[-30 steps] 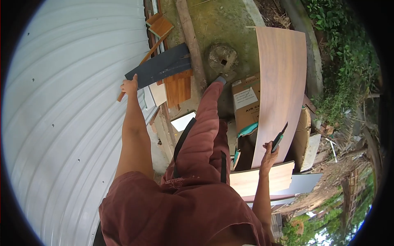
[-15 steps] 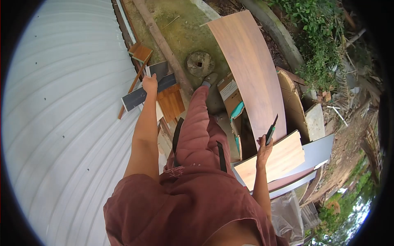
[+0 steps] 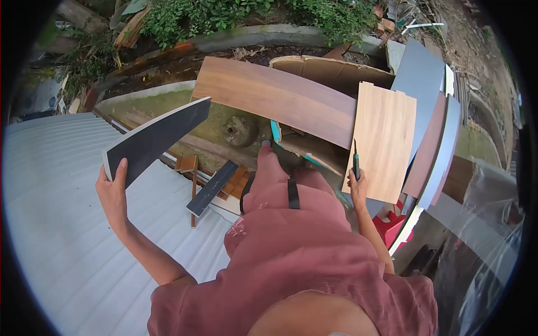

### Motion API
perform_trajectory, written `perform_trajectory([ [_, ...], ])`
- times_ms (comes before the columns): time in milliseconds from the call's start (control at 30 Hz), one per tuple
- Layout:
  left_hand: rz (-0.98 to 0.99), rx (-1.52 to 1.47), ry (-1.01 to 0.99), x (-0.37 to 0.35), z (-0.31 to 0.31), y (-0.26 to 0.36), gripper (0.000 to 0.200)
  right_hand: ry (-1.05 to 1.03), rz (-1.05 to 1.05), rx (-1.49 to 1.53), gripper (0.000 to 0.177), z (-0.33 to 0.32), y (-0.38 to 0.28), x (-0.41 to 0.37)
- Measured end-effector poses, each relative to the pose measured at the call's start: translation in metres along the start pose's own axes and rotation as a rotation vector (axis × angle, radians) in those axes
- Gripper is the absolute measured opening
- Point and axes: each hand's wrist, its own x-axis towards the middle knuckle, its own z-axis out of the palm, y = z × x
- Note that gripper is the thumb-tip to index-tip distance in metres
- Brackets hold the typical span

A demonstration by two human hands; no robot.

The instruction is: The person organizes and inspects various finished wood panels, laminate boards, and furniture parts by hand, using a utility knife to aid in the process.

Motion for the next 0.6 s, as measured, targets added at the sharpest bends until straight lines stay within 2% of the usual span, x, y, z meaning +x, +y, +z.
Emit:
perform_trajectory([
  [100,0.178,-0.066,-0.033,-0.006,0.012,0.063,0.038,0.005,0.022,0.04,0.04,-0.009,0.008,-0.006],
  [200,0.354,-0.053,-0.153,0.007,0.033,0.108,0.037,0.048,0.008,0.107,0.044,-0.008,0.017,0.0],
  [300,0.489,-0.138,-0.374,0.024,0.067,0.152,0.038,0.157,-0.045,0.135,0.042,0.006,0.032,0.013],
  [367,0.538,-0.174,-0.504,0.034,0.09,0.179,0.037,0.181,-0.012,0.209,0.04,0.013,0.02,0.012],
  [533,0.865,-0.003,-0.75,0.059,0.142,0.222,0.035,0.242,0.078,0.347,0.039,0.04,-0.032,-0.005],
  [600,0.845,0.046,-0.874,0.062,0.158,0.236,0.039,0.268,0.088,0.385,0.043,0.053,-0.054,-0.014],
])
